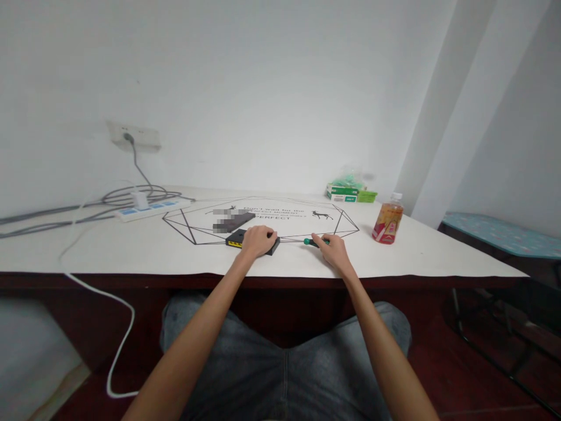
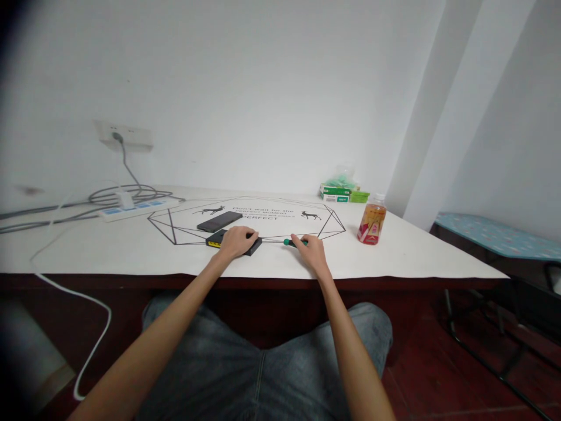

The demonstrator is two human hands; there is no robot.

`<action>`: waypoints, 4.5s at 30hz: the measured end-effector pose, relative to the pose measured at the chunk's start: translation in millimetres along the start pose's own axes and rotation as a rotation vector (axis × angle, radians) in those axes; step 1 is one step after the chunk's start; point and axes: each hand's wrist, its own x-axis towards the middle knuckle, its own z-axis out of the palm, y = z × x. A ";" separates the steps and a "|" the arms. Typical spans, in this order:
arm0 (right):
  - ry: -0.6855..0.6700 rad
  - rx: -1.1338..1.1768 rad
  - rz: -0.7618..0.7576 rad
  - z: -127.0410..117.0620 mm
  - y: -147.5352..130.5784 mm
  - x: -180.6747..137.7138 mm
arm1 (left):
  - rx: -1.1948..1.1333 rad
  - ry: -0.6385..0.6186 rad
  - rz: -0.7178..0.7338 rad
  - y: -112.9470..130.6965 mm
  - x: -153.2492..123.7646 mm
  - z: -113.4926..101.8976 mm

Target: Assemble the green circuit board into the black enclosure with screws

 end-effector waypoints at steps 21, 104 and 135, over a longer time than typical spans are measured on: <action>-0.042 -0.108 -0.059 3.0 2.3 3.7 | -0.043 -0.001 0.048 -6.0 2.1 4.5; -0.727 0.142 0.294 -7.9 -25.1 26.8 | 0.008 -0.026 0.052 -0.6 -0.8 0.6; -0.400 -0.698 -0.285 -10.0 -25.1 7.2 | -0.004 -0.026 0.022 -1.4 0.0 5.7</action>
